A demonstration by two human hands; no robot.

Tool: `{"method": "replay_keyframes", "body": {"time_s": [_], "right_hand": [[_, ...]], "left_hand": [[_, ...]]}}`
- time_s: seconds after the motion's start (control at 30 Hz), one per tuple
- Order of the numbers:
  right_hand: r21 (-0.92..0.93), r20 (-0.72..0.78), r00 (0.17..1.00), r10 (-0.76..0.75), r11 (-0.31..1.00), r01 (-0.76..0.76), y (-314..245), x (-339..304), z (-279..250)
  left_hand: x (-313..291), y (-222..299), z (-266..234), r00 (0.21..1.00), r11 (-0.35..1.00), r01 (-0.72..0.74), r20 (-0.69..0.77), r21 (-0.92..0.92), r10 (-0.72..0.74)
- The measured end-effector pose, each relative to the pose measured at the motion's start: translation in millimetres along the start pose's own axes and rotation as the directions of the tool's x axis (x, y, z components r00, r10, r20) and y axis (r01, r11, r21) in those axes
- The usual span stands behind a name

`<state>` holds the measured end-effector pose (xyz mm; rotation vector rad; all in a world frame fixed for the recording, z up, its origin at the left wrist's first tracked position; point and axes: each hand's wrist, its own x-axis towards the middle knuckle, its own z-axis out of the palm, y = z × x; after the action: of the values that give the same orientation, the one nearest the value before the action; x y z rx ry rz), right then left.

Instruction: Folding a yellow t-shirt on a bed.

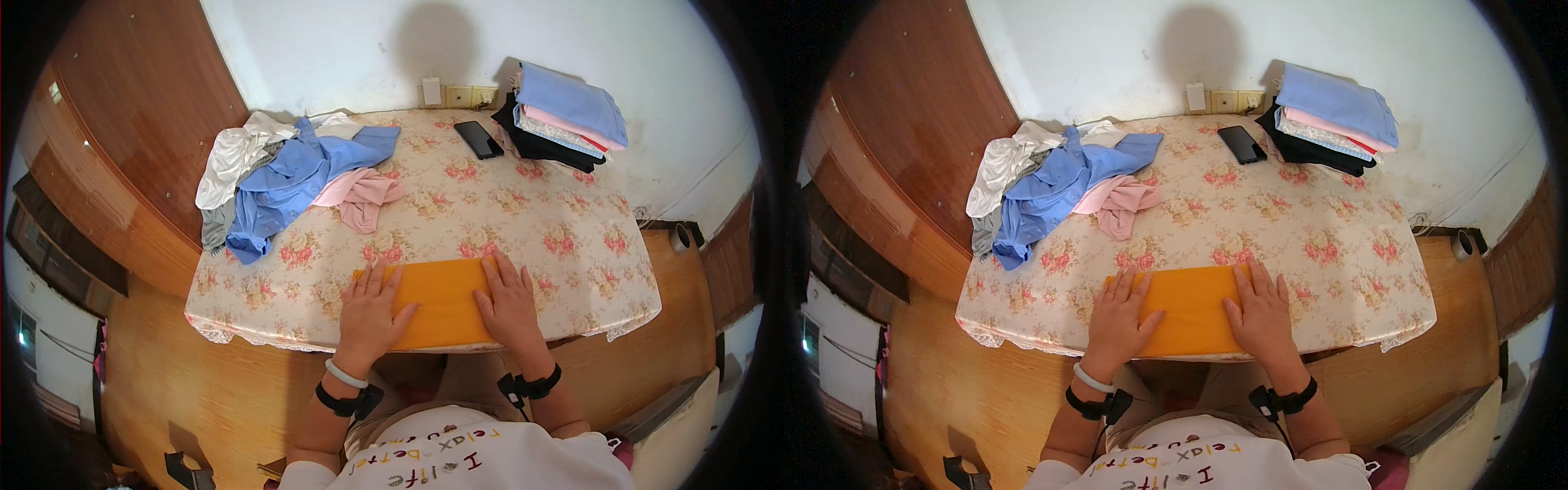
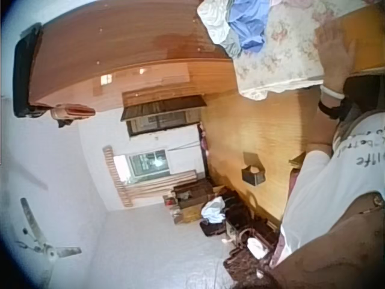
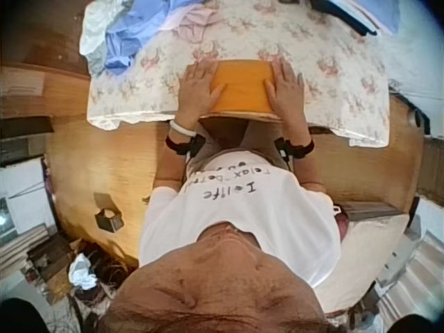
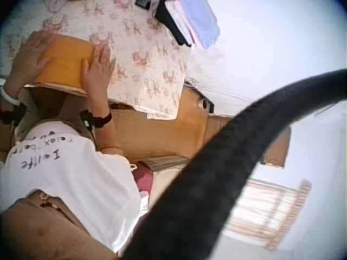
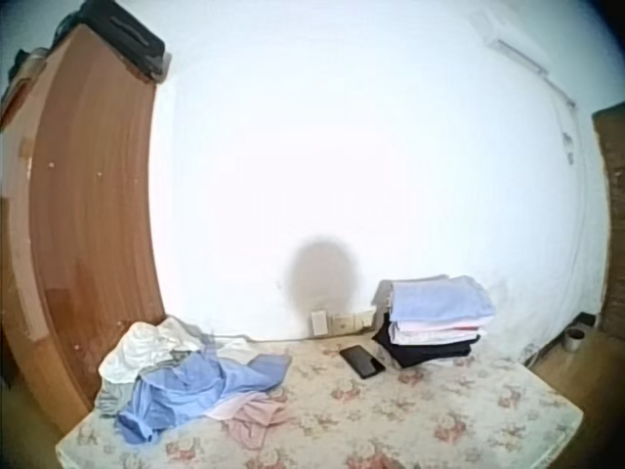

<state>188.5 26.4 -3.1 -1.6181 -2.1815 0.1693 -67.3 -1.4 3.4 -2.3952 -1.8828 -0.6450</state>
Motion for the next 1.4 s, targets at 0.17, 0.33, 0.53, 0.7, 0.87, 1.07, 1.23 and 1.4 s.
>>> {"method": "replay_keyframes", "body": {"time_s": [0.17,0.33,0.53,0.7,0.87,1.07,1.23,1.4], "right_hand": [[-0.022,-0.012,1.0,-0.006,1.0,0.006,-1,1,3],[-0.174,0.01,0.998,-0.056,0.983,0.057,-29,7,4],[-0.031,0.051,0.94,-0.339,0.94,0.34,-82,6,33],[0.026,0.071,0.93,-0.362,0.932,0.361,-69,6,35],[-0.055,0.069,0.98,-0.187,0.98,0.191,-27,5,17],[-0.043,0.019,0.999,-0.025,0.999,0.026,-1,1,6],[-0.062,0.001,1.0,-0.014,0.998,0.014,1,1,6],[-0.064,0.004,1.0,-0.025,0.998,0.025,-1,1,7]], "left_hand": [[-3,-1,2,0.998,0.999,0.039,-0.04,-0.001,-0.039],[-3,-1,6,0.997,0.998,0.056,-0.05,-0.008,-0.057],[-6,-2,5,0.996,0.996,0.074,-0.055,-0.051,-0.076],[-6,-1,5,0.996,0.999,0.04,-0.084,-0.031,-0.042],[-7,1,0,0.994,0.997,0.049,-0.098,-0.053,-0.054],[-9,2,4,0.992,0.996,0.074,-0.098,-0.055,-0.079],[2,36,-2,1.0,0.983,0.003,0.015,0.181,-0.006],[4,70,15,0.986,0.986,-0.165,0.029,0.034,0.164]]}}
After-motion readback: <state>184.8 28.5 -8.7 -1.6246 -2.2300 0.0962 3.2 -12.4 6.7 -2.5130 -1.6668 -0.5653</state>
